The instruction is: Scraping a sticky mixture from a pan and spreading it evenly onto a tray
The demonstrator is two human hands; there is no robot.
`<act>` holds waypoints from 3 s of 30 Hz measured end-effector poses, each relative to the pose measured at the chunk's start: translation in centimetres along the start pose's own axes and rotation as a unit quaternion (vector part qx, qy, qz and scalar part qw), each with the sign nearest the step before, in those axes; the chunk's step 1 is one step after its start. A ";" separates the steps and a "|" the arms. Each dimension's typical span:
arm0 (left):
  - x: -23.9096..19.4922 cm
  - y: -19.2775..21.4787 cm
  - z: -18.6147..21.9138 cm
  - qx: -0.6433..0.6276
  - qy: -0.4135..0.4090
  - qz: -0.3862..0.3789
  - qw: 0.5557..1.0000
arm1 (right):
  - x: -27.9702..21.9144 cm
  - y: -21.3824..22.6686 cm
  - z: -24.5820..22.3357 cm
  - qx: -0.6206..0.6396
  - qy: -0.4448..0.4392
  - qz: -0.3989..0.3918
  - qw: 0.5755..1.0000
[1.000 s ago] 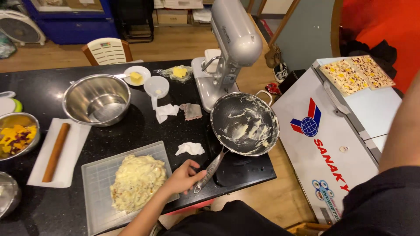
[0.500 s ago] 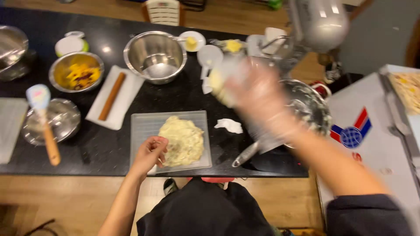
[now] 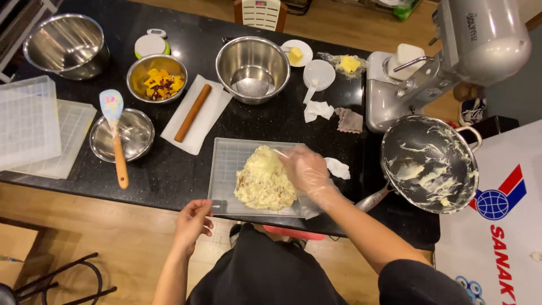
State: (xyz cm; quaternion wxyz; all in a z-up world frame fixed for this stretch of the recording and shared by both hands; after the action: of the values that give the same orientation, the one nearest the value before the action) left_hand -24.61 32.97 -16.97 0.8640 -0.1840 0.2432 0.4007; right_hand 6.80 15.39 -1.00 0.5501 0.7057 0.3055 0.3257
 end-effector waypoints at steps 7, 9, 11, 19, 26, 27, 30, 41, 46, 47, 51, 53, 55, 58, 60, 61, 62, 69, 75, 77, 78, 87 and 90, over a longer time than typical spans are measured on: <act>-0.2 -5.6 5.5 0.239 -0.116 -0.026 0.964 | -0.7 -5.5 -2.8 0.032 0.002 -0.166 0.986; 0.0 -9.2 8.0 0.332 -0.192 -0.039 0.923 | 0.7 -3.8 -3.8 -0.016 0.018 -0.206 0.978; -1.0 -13.4 10.2 0.405 -0.378 -0.074 0.829 | 0.8 0.3 -5.4 0.072 -0.033 -0.299 0.951; 4.7 -24.5 9.4 0.625 -0.466 -0.108 0.617 | -0.8 -3.5 4.6 0.055 -0.097 -0.260 0.959; 8.0 -24.9 12.3 0.600 -0.316 -0.216 0.703 | -3.6 -6.1 5.8 0.304 -0.244 -0.117 0.914; 8.6 -23.9 12.6 0.601 -0.318 -0.217 0.700 | -3.3 -5.3 4.8 0.305 -0.245 -0.114 0.913; 8.5 -21.1 14.3 0.517 -0.352 -0.213 0.750 | -2.5 -2.6 0.9 0.437 -0.220 -0.015 0.872; 3.6 -18.5 16.7 0.308 -0.465 -0.004 0.830 | 3.5 -14.5 -2.2 0.421 -0.222 -0.019 0.879; 2.8 -17.0 16.1 0.290 -0.466 0.056 0.834 | 2.7 -21.0 -1.7 0.576 -0.267 0.105 0.766; 2.6 -16.7 16.2 0.279 -0.462 0.072 0.839 | 3.0 -23.7 -0.7 0.576 -0.243 0.132 0.769; 1.7 -14.3 19.8 0.228 -0.447 0.127 0.856 | -0.4 -7.3 -5.3 0.377 -0.056 -0.006 0.925; 1.6 -12.1 22.4 0.169 -0.472 0.198 0.843 | -0.9 -13.3 -4.2 0.186 0.096 -0.023 0.978; 2.2 -10.9 23.4 0.145 -0.470 0.195 0.848 | 0.2 -11.7 -3.9 0.170 0.013 -0.062 0.983; 1.3 -10.8 22.7 0.059 -0.421 0.185 0.886 | -1.1 -8.8 -4.0 0.099 -0.082 -0.173 0.976; -0.5 -11.9 22.4 -0.003 -0.374 0.172 0.911 | -2.4 -8.4 -3.5 0.044 -0.097 -0.241 0.965; -1.0 -12.3 21.5 -0.080 -0.282 0.163 0.942 | -2.5 -8.4 -3.1 0.068 -0.080 -0.206 0.973; -1.7 -13.1 20.4 -0.156 -0.183 0.150 0.959 | -2.7 -8.3 -2.6 0.090 -0.065 -0.172 0.979; 3.7 -14.9 14.4 -0.215 -0.175 0.031 0.960 | -3.2 -6.6 1.0 0.248 -0.009 0.186 0.951; 0.6 -22.5 12.2 -0.135 -0.183 -0.049 0.972 | -5.7 4.1 -2.5 0.452 -0.119 0.116 0.877; -2.0 -25.3 12.5 -0.016 -0.216 -0.073 0.974 | -7.5 0.7 2.8 0.508 -0.432 -0.012 0.745; -2.2 -26.2 11.7 -0.015 -0.210 -0.083 0.974 | -6.9 -0.4 4.6 0.505 -0.441 -0.006 0.742; -3.0 -34.8 3.5 0.194 -0.126 -0.255 0.939 | -13.3 11.8 25.6 0.714 -0.369 0.393 0.446; -3.4 -38.7 0.6 0.293 -0.092 -0.317 0.897 | -15.7 19.4 29.6 0.605 -0.383 0.439 0.543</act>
State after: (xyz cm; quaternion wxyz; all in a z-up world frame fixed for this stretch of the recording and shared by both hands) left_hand 3.94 7.59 -9.81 0.9786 0.0480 0.1977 0.0310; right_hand 22.36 -18.14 10.53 -0.1547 0.9746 -0.1574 -0.0371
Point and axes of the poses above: each hand's wrist, its own x-axis towards the middle knuckle, its own y-axis out of the back of the hand, z = x × y, the point moved 8 cm from there along x, towards the middle knuckle, and after that the axes turned 4 degrees about -z, right-handed, at the moved point
